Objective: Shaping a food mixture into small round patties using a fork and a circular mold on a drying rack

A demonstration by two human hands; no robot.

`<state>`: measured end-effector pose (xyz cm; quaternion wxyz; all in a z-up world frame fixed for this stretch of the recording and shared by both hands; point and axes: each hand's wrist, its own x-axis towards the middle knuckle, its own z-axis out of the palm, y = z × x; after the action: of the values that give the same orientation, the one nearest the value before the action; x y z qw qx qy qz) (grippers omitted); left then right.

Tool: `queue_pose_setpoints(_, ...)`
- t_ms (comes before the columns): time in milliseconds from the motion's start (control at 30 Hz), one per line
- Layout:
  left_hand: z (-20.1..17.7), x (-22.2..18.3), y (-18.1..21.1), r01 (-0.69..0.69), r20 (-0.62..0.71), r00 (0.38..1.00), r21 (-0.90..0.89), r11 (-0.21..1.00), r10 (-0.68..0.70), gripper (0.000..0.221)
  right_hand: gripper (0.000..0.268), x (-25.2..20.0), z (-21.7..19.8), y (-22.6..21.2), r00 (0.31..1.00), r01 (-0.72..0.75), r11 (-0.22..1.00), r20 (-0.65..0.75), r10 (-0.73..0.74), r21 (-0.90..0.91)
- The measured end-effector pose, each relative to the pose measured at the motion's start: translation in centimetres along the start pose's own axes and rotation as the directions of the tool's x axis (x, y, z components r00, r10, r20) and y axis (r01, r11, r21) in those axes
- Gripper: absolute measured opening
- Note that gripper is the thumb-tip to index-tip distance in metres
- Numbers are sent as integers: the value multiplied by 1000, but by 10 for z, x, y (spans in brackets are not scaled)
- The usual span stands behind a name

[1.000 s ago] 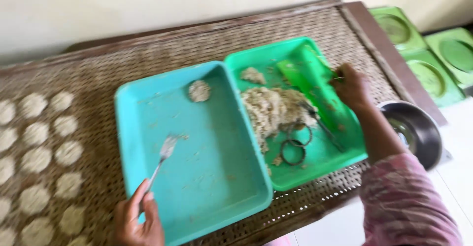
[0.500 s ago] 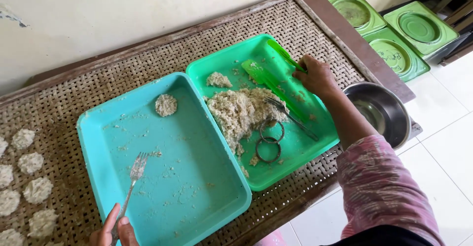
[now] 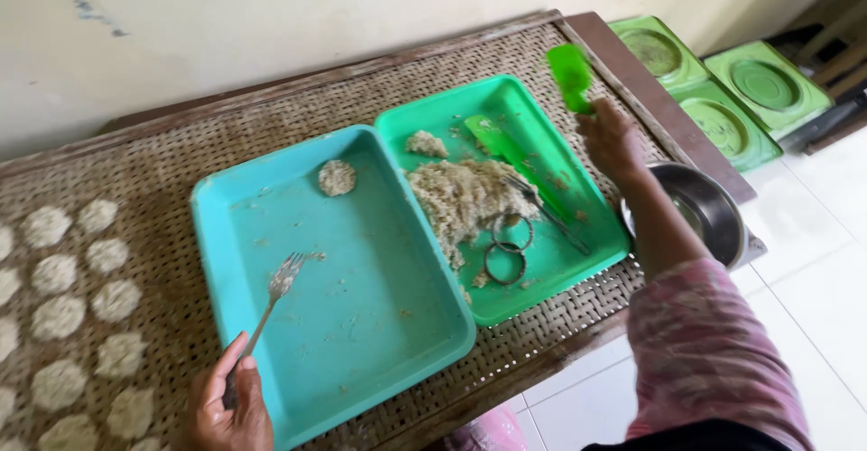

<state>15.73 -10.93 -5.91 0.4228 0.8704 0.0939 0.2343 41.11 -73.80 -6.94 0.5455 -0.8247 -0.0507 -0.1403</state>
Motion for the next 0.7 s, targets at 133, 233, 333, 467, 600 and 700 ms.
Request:
queue_pose_setpoints(133,-18,2,11,85,-57,995,79,993,-80,26,16,-40,63,-196,999,33,912,22,-27,-409)
queue_pose_setpoints(233,-25,5,17,30,-84,996,42,999,-26,26,32,-57,100,-244,977,210,808,147,-154,-550)
queue_pose_setpoints(333,-23,6,13,55,-93,994,-62,997,-61,28,38,-61,136,-246,916,392,470,381,-125,-790)
queue_pose_setpoints(467,-22,-1,1,32,-101,994,-108,994,-43,28,46,-76,207,-283,830,503,298,550,95,-811)
queue_pose_setpoints(600,-29,-7,2,4,-116,993,-149,989,-21,28,43,-87,260,-274,814,527,268,569,114,-807)
queue_pose_setpoints(700,-37,-8,3,47,-83,995,-163,985,-62,28,41,-85,282,-259,811,544,279,581,67,-791)
